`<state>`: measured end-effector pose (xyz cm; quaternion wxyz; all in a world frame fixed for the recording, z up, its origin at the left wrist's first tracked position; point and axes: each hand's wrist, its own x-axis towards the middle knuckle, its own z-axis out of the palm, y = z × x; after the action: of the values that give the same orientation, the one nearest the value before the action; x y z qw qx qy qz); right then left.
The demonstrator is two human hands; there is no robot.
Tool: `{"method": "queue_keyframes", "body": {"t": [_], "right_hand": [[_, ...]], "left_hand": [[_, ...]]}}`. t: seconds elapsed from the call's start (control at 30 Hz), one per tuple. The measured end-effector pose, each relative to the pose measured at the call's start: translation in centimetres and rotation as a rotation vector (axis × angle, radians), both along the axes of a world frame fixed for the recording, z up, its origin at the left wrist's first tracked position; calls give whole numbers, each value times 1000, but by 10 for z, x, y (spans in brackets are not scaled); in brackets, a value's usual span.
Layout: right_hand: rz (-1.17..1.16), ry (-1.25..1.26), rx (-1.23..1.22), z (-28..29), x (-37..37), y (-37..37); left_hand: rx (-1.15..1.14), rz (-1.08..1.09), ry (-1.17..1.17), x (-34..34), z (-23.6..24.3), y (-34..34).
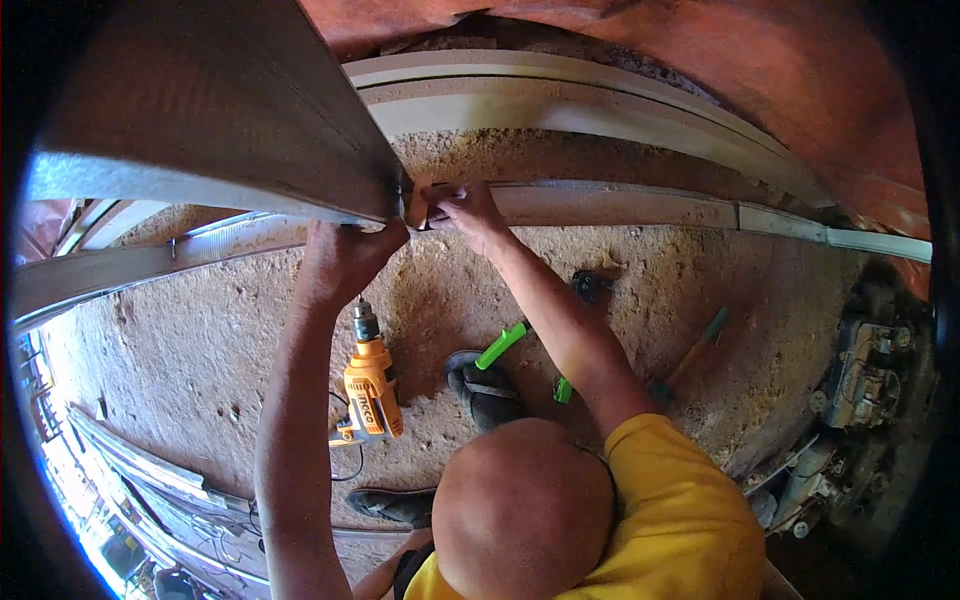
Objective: Assembling a metal frame by joining studs using an electric drill and a rivet gun.
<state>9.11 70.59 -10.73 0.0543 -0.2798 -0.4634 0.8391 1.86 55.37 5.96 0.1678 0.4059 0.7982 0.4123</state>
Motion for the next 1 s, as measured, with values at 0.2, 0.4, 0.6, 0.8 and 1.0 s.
{"method": "queue_keyframes", "body": {"t": [0.2, 0.4, 0.6, 0.8, 1.0], "right_hand": [[67, -14, -12, 18, 4, 7], [14, 122, -95, 7, 10, 3], [-6, 204, -240, 7, 4, 2], [38, 64, 20, 15, -5, -16], [55, 5, 434, -43, -12, -23]], "left_hand": [[-18, 7, -49, 2, 3, 0], [-44, 21, -2, 1, 1, -2], [-75, 70, -50, 1, -2, -1], [-12, 75, 17, 7, 12, 4], [-1, 82, -59, 3, 5, 0]]}}
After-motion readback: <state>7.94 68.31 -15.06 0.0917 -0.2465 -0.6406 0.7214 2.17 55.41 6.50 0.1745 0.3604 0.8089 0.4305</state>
